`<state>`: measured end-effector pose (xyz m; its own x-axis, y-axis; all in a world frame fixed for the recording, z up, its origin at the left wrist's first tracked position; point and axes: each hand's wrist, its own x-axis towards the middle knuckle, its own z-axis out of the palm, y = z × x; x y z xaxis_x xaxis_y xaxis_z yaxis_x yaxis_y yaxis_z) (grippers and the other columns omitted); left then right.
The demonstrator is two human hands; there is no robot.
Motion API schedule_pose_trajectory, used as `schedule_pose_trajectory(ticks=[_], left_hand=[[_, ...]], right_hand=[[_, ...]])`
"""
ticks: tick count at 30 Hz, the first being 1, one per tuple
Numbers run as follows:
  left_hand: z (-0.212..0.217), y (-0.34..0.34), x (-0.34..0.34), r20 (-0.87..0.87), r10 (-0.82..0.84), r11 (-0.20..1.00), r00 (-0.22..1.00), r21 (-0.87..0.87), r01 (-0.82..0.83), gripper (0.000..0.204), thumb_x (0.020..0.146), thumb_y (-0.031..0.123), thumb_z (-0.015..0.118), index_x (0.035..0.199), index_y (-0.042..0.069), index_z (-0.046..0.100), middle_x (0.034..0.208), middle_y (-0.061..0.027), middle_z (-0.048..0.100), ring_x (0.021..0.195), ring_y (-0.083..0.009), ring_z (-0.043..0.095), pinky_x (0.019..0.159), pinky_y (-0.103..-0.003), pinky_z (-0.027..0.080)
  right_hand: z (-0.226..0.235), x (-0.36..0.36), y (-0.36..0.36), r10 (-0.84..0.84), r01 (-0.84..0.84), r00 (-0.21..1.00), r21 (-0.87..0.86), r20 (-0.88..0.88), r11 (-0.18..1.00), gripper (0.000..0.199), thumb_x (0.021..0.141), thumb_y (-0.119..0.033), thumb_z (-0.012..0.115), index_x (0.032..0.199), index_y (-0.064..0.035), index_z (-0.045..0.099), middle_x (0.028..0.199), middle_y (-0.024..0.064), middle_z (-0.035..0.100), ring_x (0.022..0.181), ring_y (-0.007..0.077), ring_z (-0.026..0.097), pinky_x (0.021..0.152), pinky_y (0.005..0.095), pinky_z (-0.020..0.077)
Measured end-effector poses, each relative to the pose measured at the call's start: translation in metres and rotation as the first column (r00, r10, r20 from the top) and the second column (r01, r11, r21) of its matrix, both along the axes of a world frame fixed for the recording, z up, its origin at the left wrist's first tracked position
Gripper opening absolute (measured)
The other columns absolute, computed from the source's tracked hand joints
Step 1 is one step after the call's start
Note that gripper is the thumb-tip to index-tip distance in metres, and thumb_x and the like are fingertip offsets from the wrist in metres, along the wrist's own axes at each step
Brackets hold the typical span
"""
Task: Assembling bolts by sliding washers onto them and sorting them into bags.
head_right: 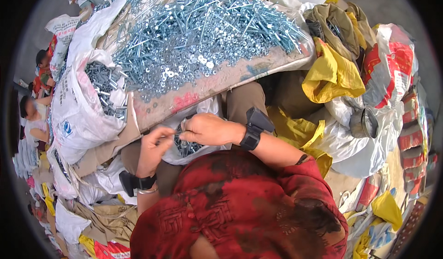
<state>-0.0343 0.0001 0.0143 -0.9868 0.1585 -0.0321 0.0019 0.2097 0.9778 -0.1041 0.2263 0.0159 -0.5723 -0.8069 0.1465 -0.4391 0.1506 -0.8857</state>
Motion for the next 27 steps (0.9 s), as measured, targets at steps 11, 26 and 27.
schedule_pose_trajectory(ticks=[11, 26, 27], left_hand=[[-0.017, 0.004, -0.007, 0.297, 0.197, 0.817, 0.934, 0.477, -0.324, 0.019, 0.099, 0.014, 0.051, 0.111, 0.002, 0.058, 0.079, -0.0089, 0.063, 0.054, -0.0088, 0.053, 0.041, -0.021, 0.037], [-0.027, 0.007, -0.004, 0.399, 0.086, 0.588, 0.913, 0.719, -0.37, 0.027, 0.098, 0.016, 0.049, 0.122, 0.004, 0.051, 0.106, -0.0177, 0.064, 0.085, -0.0226, 0.063, 0.064, -0.034, 0.051], [-0.024, 0.008, -0.006, 0.387, 0.086, 0.555, 0.918, 0.746, -0.366, 0.03, 0.097, 0.015, 0.049, 0.125, 0.003, 0.05, 0.114, -0.0199, 0.064, 0.097, -0.027, 0.065, 0.076, -0.04, 0.055]], right_hand=[[0.009, -0.154, 0.015, -0.637, 0.735, 0.483, -0.117, -0.6, 0.668, 0.014, 0.089, -0.015, 0.061, 0.099, -0.0071, 0.066, 0.088, 0.0147, 0.062, 0.075, 0.0322, 0.065, 0.065, 0.0414, 0.0502], [0.048, -0.13, 0.023, -0.556, 0.506, 0.113, -0.434, -0.823, 0.745, 0.022, 0.079, 0.004, 0.062, 0.098, -0.0062, 0.06, 0.097, 0.0105, 0.062, 0.076, 0.0278, 0.064, 0.064, 0.037, 0.0534], [0.05, -0.115, 0.026, -0.631, 0.492, 0.139, -0.5, -0.763, 0.713, 0.023, 0.079, 0.007, 0.063, 0.098, -0.0049, 0.059, 0.095, 0.0113, 0.062, 0.072, 0.0271, 0.064, 0.063, 0.0352, 0.0527]])
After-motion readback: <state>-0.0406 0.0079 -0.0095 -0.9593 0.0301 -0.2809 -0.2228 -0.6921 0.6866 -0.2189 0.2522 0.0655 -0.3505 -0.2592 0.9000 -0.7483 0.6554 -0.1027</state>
